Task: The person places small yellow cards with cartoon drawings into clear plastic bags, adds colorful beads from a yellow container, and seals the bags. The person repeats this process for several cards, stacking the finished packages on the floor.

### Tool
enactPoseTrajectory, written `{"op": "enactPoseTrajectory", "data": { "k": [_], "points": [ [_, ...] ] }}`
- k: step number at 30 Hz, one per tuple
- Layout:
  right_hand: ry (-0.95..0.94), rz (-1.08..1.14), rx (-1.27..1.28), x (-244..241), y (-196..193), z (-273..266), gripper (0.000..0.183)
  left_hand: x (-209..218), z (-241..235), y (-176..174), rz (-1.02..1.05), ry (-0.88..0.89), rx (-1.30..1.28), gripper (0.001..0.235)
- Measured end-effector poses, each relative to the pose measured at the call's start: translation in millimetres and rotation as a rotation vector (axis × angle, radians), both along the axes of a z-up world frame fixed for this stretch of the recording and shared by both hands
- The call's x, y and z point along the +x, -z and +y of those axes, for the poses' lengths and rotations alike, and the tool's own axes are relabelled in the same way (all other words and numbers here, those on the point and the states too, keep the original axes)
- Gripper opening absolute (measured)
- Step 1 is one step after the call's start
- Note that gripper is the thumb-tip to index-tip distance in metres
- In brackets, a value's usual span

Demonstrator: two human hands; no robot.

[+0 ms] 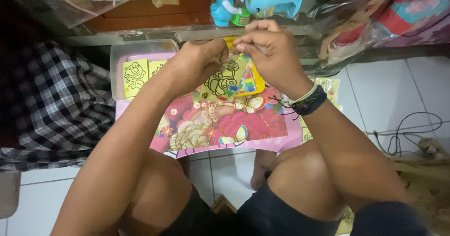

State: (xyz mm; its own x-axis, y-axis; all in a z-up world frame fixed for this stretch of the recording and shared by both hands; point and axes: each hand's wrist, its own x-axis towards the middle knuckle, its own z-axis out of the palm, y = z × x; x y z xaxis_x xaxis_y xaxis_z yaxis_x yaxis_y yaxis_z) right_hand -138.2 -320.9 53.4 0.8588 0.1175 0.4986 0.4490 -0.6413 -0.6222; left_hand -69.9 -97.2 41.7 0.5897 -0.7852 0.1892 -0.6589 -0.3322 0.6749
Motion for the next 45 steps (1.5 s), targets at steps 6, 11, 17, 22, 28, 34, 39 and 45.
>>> {"op": "enactPoseTrajectory", "data": {
  "k": [6, 11, 17, 22, 28, 34, 39, 45],
  "points": [
    [-0.005, 0.121, 0.023, -0.9, 2.5, 3.1, 0.014, 0.1, -3.1, 1.5, -0.085, 0.071, -0.067, 0.021],
    [0.004, 0.095, 0.055, 1.4, -1.4, 5.9, 0.012, -4.4, 0.0, -7.2, -0.053, 0.074, -0.145, 0.017],
    [-0.119, -0.114, -0.147, 5.6, -0.2, 1.7, 0.010, 0.1, 6.0, -4.3, -0.118, 0.051, -0.154, 0.022],
    [-0.168, -0.149, -0.198, -1.0, -14.7, -0.3, 0.023, -1.4, 13.5, -11.1, -0.080, 0.003, -0.164, 0.021],
    [0.067, -0.102, 0.059, -7.1, -25.4, 6.3, 0.053, 0.7, 16.6, -8.7, -0.063, -0.076, -0.158, 0.026],
    [-0.003, 0.172, 0.188, -3.9, -16.8, 4.7, 0.016, -6.9, 14.1, -20.3, -0.006, -0.140, -0.176, 0.024],
    [-0.005, 0.188, 0.210, -4.3, -20.5, 4.6, 0.015, -14.7, 13.4, -27.5, 0.027, -0.065, -0.319, 0.065],
    [-0.042, 0.276, 0.320, -8.8, -29.0, 3.1, 0.013, -8.8, 11.6, -8.4, 0.041, -0.107, -0.409, 0.105]
  ]
}}
